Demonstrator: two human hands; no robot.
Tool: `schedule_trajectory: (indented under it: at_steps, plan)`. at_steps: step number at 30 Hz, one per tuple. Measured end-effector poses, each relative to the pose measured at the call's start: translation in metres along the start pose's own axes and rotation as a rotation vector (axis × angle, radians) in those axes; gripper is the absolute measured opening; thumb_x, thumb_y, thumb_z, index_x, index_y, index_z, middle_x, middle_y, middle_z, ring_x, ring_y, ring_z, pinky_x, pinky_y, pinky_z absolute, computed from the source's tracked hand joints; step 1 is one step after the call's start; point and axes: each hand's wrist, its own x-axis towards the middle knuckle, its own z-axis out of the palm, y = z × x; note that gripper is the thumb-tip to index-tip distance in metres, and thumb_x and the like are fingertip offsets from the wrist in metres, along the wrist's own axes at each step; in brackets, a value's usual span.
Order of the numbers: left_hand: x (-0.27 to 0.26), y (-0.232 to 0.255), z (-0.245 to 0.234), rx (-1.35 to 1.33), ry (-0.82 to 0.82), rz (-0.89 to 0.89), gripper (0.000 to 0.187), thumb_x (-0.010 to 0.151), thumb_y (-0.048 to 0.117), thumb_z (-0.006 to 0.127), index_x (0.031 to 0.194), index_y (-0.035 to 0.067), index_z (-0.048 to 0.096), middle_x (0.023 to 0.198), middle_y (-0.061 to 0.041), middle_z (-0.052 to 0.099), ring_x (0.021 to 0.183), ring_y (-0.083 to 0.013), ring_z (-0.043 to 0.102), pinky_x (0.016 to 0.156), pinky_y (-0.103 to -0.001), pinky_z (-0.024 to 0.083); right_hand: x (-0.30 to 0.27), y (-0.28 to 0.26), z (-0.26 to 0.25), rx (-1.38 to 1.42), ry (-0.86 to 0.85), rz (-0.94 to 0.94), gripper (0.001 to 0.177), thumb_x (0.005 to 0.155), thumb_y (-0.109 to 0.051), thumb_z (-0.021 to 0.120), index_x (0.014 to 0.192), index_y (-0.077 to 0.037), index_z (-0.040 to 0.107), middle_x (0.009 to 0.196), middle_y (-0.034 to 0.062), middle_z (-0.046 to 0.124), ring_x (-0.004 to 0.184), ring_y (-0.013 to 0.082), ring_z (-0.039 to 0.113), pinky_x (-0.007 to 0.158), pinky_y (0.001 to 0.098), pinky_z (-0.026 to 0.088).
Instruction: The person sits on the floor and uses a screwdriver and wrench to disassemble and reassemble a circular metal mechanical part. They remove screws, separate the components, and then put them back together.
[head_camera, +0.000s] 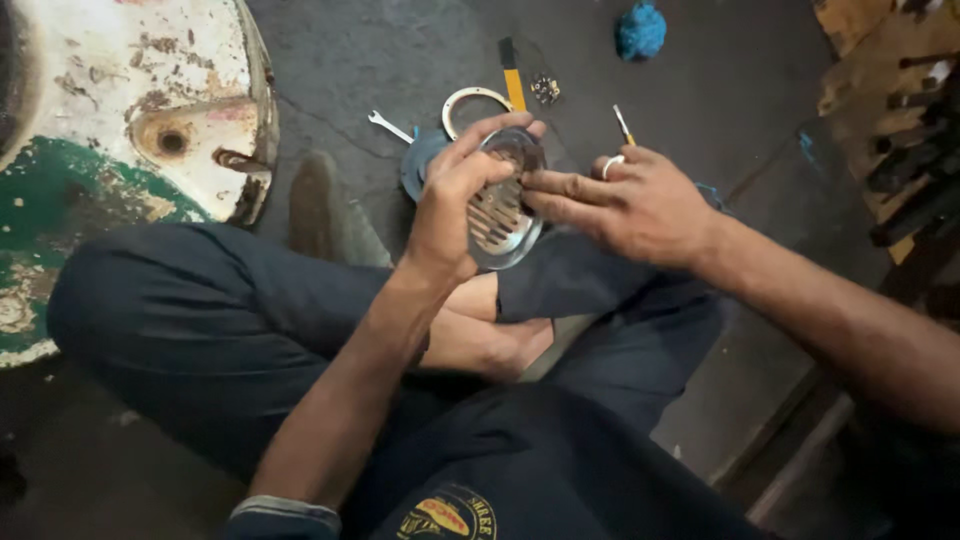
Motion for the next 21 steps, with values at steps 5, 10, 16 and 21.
schedule_trajectory:
  at_steps: [5,10,16,21]
  plan:
    - [-0.007,0.001,-0.012,-0.028,0.021,-0.041,0.045,0.092,0.003,0.051,0.134,-0.008,0.062,0.129,-0.017,0.069,0.102,-0.019,0.064,0.089,-0.031,0.052,0.001,-0.039,0.013,0.628,-0.022,0.246,0.063,0.074,-0.001,0.063,0.134,-0.019,0.065,0.138,0.0003,0.067,0.095,0.0216,0.074,0.071,0.032,0.059]
    - [-0.004,-0.014,-0.007,0.053,0.021,-0.051,0.046,0.091,0.003,0.05,0.133,-0.008,0.062,0.124,-0.015,0.069,0.101,-0.0166,0.067,0.09,-0.029,0.054,-0.007,-0.009,0.014,0.236,-0.118,0.085,0.064,0.072,-0.005,0.07,0.134,-0.02,0.065,0.135,-0.0005,0.07,0.087,0.0249,0.072,0.065,0.0374,0.056]
    - [-0.007,-0.007,-0.009,-0.019,0.042,-0.047,0.044,0.091,0.002,0.05,0.131,-0.009,0.062,0.123,-0.015,0.07,0.098,-0.0161,0.068,0.089,-0.029,0.055,-0.008,-0.013,0.012,0.223,-0.095,0.047,0.068,0.075,-0.008,0.064,0.142,-0.017,0.062,0.142,0.0011,0.068,0.091,0.0246,0.068,0.079,0.0378,0.059]
    - [-0.011,-0.016,-0.014,-0.056,-0.006,-0.099,0.047,0.092,0.001,0.049,0.137,-0.009,0.06,0.126,-0.015,0.068,0.097,-0.0186,0.064,0.088,-0.031,0.053,-0.024,-0.027,0.02,0.598,-0.111,0.178,0.067,0.076,-0.008,0.058,0.142,-0.021,0.063,0.141,-0.0007,0.063,0.098,0.0219,0.072,0.082,0.031,0.06]
